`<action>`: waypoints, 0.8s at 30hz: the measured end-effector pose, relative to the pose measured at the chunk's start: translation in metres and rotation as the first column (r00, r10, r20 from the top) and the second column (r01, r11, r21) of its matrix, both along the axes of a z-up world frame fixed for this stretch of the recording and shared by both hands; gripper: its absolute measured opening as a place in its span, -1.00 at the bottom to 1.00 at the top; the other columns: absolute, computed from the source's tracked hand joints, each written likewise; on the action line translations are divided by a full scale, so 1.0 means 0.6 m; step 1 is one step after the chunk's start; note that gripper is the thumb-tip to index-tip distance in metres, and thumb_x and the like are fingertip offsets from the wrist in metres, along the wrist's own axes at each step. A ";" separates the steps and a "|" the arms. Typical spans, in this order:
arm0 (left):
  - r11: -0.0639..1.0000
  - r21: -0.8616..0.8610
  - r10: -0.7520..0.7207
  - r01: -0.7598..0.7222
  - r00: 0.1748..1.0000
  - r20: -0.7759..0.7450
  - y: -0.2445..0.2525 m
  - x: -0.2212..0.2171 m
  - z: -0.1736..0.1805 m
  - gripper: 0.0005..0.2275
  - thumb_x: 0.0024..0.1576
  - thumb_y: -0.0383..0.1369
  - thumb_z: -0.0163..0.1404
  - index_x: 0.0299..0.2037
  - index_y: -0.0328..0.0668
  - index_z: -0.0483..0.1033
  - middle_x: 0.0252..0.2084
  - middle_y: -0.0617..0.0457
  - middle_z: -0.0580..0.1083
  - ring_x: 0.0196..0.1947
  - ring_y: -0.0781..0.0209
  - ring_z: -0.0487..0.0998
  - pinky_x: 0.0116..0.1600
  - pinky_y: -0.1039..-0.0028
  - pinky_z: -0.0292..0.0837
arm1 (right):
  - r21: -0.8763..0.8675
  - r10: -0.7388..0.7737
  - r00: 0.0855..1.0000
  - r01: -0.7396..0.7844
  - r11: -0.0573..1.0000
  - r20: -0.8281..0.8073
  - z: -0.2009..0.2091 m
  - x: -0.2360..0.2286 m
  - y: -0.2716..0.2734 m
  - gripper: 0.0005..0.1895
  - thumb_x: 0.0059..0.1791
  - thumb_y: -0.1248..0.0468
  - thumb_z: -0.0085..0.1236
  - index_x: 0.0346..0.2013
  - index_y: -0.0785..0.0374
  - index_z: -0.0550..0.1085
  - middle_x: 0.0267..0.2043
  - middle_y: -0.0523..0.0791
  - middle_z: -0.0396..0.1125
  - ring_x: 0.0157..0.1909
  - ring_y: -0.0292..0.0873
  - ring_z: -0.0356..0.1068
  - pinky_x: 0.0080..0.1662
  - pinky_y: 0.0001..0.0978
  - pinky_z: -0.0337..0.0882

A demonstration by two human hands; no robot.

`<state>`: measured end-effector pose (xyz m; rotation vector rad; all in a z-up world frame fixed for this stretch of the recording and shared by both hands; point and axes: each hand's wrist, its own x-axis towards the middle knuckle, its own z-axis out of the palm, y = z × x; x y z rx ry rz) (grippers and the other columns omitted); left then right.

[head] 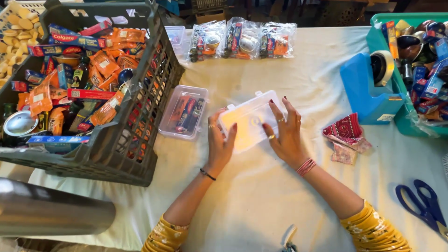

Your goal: The person picks toiletry items such as toothpaste tubes and small bottles from a crate, places them into small clear plastic boxes, closes the lids, and stacks the filled boxes on the table. They also handle pre-wrapped plastic bundles of items while filling the boxes.

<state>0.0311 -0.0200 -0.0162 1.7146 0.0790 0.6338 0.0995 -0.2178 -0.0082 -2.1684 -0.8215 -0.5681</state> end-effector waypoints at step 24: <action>0.802 0.530 -0.440 0.276 0.872 0.213 -0.018 -0.027 -0.013 -0.28 0.13 -0.26 0.28 0.36 -0.30 0.04 0.48 -0.34 0.20 0.44 -0.25 0.34 0.48 0.08 0.29 | 0.161 0.187 0.982 -0.181 0.970 -0.024 0.014 -0.004 -0.017 -0.27 -0.07 0.13 0.22 0.32 0.40 0.25 0.28 0.14 0.27 0.34 0.14 0.27 0.36 -0.09 0.19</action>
